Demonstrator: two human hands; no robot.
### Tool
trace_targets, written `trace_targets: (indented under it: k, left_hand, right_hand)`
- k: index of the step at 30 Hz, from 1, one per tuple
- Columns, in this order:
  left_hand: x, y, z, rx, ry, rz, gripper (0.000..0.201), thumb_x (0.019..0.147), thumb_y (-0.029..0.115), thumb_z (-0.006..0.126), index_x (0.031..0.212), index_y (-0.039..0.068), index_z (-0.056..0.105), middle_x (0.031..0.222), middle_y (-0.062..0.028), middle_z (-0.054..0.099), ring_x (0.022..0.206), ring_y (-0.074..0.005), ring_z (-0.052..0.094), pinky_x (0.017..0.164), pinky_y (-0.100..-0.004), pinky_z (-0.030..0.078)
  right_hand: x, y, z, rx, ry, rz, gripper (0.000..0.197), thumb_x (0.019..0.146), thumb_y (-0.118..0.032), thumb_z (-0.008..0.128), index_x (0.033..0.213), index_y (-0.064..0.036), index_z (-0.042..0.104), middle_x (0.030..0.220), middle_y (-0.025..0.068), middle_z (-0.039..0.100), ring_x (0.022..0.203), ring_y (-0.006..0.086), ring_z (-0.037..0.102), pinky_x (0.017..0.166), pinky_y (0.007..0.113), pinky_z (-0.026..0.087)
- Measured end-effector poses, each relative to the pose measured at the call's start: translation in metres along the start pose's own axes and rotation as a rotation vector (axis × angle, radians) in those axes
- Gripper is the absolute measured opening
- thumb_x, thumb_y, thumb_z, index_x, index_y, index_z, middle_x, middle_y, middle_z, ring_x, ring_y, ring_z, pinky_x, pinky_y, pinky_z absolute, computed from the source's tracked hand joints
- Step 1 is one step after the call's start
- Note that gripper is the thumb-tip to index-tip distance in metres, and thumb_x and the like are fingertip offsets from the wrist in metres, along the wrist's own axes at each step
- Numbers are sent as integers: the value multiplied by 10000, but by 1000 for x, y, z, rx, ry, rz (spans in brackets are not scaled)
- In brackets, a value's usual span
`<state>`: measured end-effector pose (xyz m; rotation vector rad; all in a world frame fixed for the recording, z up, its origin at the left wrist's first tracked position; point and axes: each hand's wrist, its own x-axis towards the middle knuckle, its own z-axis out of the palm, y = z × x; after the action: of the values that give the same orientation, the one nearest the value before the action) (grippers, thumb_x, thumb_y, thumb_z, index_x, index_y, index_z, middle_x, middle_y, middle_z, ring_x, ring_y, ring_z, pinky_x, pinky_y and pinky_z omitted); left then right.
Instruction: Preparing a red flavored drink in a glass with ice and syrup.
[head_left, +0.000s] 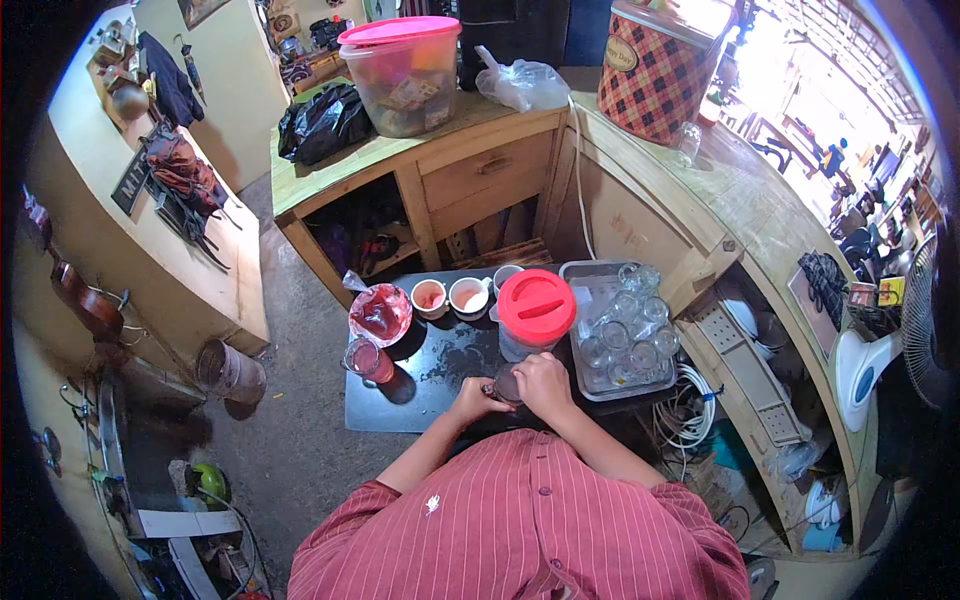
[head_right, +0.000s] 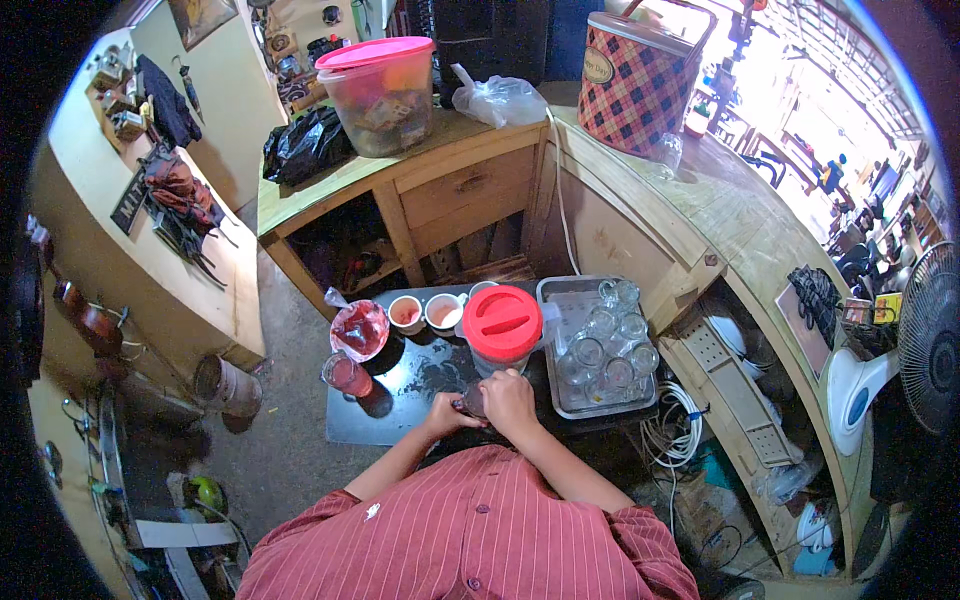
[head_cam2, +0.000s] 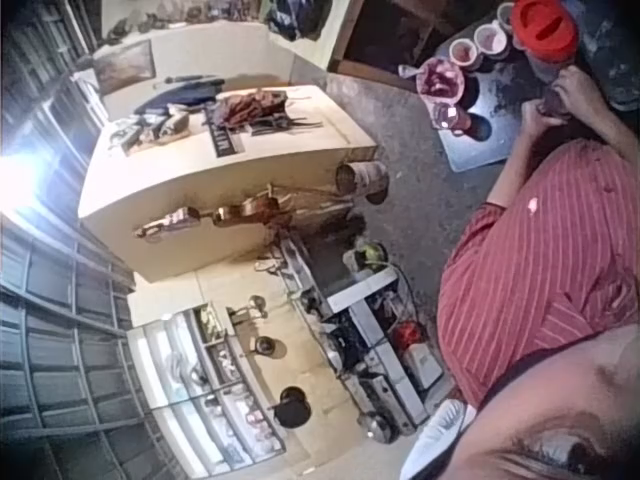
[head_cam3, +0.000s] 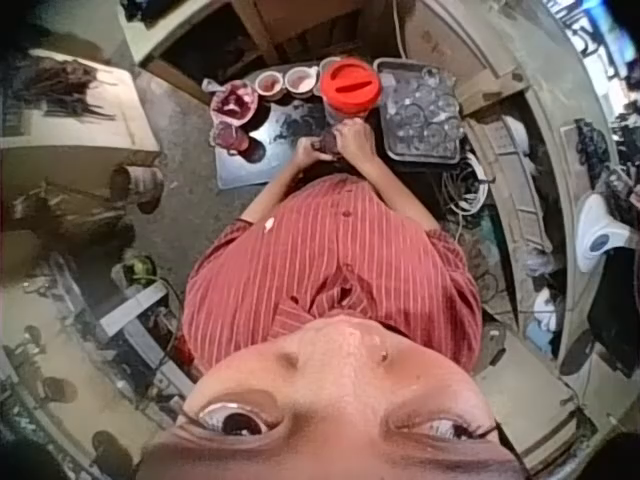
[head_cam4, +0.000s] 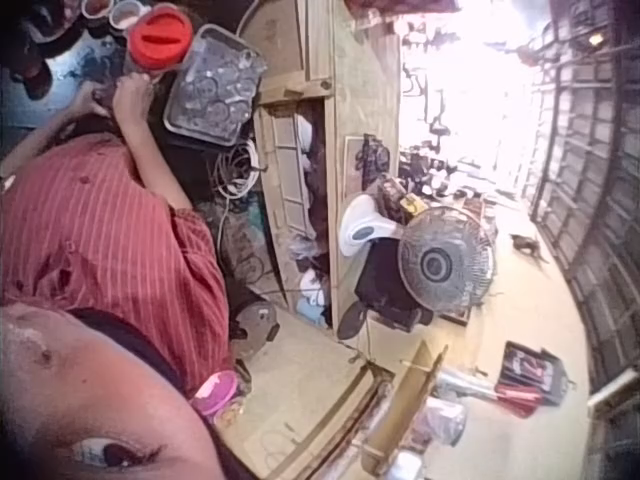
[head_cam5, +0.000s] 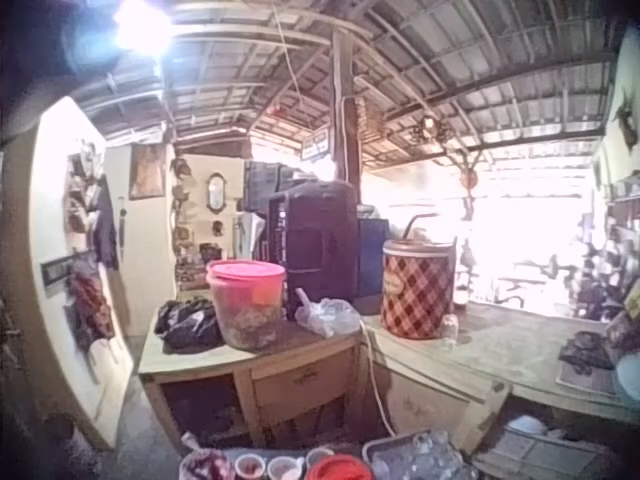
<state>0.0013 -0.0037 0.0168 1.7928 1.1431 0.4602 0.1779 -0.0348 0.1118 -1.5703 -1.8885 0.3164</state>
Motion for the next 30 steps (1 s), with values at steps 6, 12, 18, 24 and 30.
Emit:
trace_targets:
  k: [6,12,18,24,30]
  left_hand:
    - [0,-2,1,-118,4,26,343,586,181,899,746,-22,675,710,-59,694,640,-64,565,612,-288,487]
    - [-2,5,0,-163,6,17,317,594,158,890,746,-19,676,709,-54,693,634,-63,562,609,-284,485]
    - [-3,8,-3,-111,0,24,304,603,149,883,745,-22,677,715,-42,695,637,-62,567,610,-274,484]
    - [2,-11,6,-63,50,44,327,588,180,895,702,-12,657,614,-32,629,580,-65,495,563,-290,450]
    - [4,-21,12,-183,93,103,391,557,244,913,675,-12,642,554,-32,555,541,-84,408,512,-305,397]
  right_hand:
    - [0,1,-3,7,-43,-24,134,769,-154,640,778,-50,724,793,157,675,751,333,629,723,426,508]
    - [-1,0,-5,9,22,-37,138,769,-154,641,773,-39,717,794,148,674,757,323,628,718,424,506]
    - [-2,-3,-3,17,0,-128,134,762,-148,637,733,-41,712,745,138,663,741,309,626,688,413,513]
    - [-2,1,-2,31,4,-82,128,762,-147,644,761,-39,713,786,147,668,773,321,627,716,420,503]
    - [-2,3,-2,33,-128,-33,124,760,-148,649,772,-44,714,785,140,665,781,314,626,717,425,507]
